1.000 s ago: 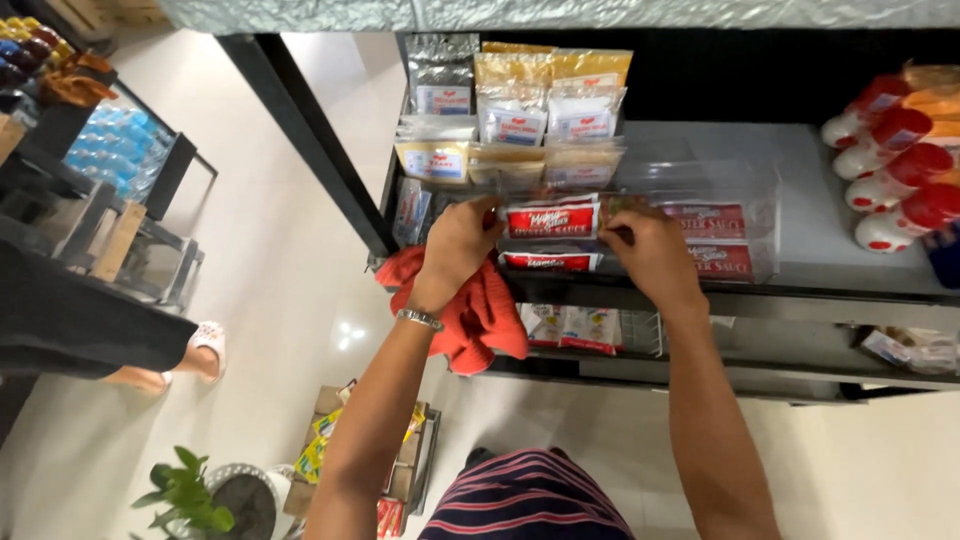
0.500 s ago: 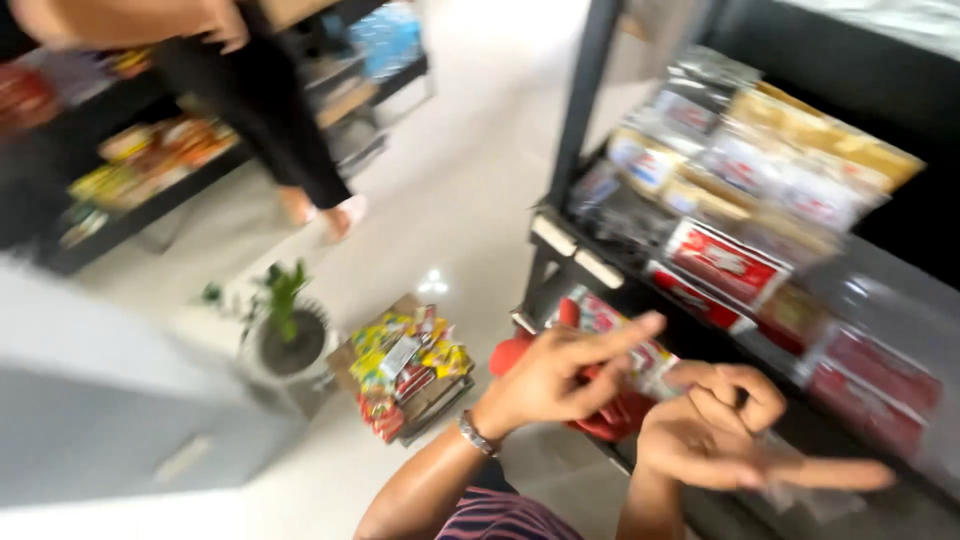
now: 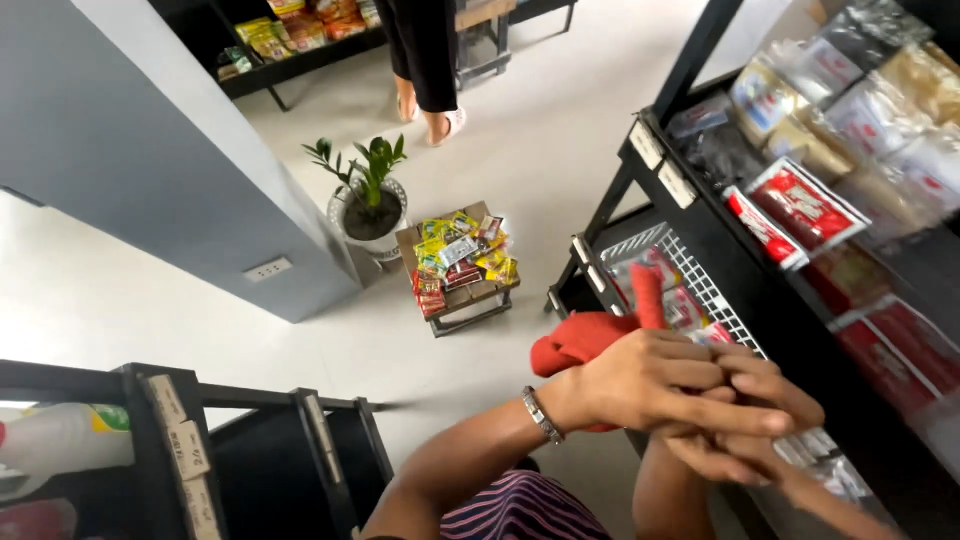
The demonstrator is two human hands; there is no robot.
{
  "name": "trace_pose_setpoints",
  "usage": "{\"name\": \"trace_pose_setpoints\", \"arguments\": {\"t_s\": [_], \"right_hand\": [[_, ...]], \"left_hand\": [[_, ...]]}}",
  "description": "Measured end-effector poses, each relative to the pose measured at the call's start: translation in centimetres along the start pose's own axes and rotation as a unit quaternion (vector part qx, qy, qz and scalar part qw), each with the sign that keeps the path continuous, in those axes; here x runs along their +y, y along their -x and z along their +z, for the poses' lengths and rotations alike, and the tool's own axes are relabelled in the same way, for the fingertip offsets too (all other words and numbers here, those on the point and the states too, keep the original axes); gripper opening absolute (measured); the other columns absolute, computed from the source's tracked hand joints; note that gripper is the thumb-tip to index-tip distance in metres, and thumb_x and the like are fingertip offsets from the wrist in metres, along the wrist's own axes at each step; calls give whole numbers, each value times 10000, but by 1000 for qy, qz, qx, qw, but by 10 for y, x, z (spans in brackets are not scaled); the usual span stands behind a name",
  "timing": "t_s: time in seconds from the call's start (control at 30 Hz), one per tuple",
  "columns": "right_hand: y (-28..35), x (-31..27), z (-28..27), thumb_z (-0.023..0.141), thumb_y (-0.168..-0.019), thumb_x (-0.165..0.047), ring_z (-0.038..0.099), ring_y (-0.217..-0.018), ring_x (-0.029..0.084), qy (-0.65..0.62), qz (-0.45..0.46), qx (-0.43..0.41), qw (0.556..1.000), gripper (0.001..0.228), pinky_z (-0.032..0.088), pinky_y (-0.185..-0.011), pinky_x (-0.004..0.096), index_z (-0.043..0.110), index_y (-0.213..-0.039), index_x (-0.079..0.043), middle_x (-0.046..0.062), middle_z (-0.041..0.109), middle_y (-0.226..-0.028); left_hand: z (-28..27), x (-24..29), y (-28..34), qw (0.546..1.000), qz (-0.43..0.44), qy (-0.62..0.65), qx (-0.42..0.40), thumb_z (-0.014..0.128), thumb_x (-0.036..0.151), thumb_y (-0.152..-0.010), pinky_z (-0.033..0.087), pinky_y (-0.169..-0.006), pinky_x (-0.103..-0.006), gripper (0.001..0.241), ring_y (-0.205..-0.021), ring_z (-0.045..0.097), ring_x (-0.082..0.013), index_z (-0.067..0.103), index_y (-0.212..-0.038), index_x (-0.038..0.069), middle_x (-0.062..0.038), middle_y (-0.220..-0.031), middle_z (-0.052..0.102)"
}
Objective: Cleaning a plastic display organizer with a cloth and then restocking oyster sauce packets onto a grocery shelf.
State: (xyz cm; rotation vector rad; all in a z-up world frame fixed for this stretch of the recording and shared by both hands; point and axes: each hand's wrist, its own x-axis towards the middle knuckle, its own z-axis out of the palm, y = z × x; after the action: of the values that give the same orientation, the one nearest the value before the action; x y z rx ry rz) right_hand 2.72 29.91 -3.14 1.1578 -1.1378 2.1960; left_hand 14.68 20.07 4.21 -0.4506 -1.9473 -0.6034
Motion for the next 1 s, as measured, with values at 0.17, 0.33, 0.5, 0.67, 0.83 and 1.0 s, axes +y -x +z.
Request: {"name": "trace_pose_setpoints", "arguments": {"t_s": [0.17, 0.33, 0.5, 0.67, 0.83, 1.0], "right_hand": [[5, -11, -21, 494, -994, -687, 561, -797, 238, -18, -67, -77, 995, 636, 508, -777, 376, 459, -1259, -110, 18, 525, -946], [17, -36, -11, 513, -959, -610, 499, -795, 137, -175, -58, 140, 973, 616, 412, -715, 289, 500, -1329, -117, -3, 530, -971], [-6, -41, 16, 510, -971, -591, 501, -857, 161, -100, -64, 84, 989, 628, 414, -765, 307, 478, -1362, -100, 22, 524, -1030], [-7, -27, 48, 507, -986, -567, 503, -934, 190, -10, -44, 34, 998, 644, 417, -827, 328, 451, -1403, -80, 52, 516, -1104], [48, -36, 40, 503, -1001, -544, 504, -1011, 220, 100, 68, -79, 989, 661, 419, -890, 350, 424, -1445, -60, 82, 509, -1177], [59, -2, 84, 499, -1016, -521, 506, -1089, 250, 147, 115, -144, 972, 679, 421, -952, 372, 396, -1486, -41, 113, 501, -1251]], "left_hand": [[15, 28, -13, 995, 4, 89, -54, 658, 117, -1001, 553, -774, -373, 405, -839, 620, -245, 585, -1383, 229, -64, -877, 528], [-2, 51, -42, 979, -45, 184, -71, 612, 122, -1008, 523, -697, -370, 339, -863, 679, -258, 591, -1341, 183, -57, -1063, 672], [23, 55, -34, 950, 10, 297, -92, 605, 208, -1045, 564, -791, -321, 321, -894, 655, -243, 572, -1363, 236, -33, -1070, 667], [28, 57, -31, 925, 16, 349, -147, 607, 191, -1032, 561, -758, -347, 348, -837, 679, -264, 621, -1379, 207, -59, -949, 687], [8, 67, -33, 845, 12, 516, -139, 637, 301, -1040, 606, -744, -251, 424, -834, 732, -184, 533, -1451, 298, 46, -1076, 769], [13, 42, -19, 827, -9, 539, -160, 596, 297, -1085, 631, -800, -216, 355, -956, 764, -162, 511, -1429, 278, 47, -1234, 733]]}}
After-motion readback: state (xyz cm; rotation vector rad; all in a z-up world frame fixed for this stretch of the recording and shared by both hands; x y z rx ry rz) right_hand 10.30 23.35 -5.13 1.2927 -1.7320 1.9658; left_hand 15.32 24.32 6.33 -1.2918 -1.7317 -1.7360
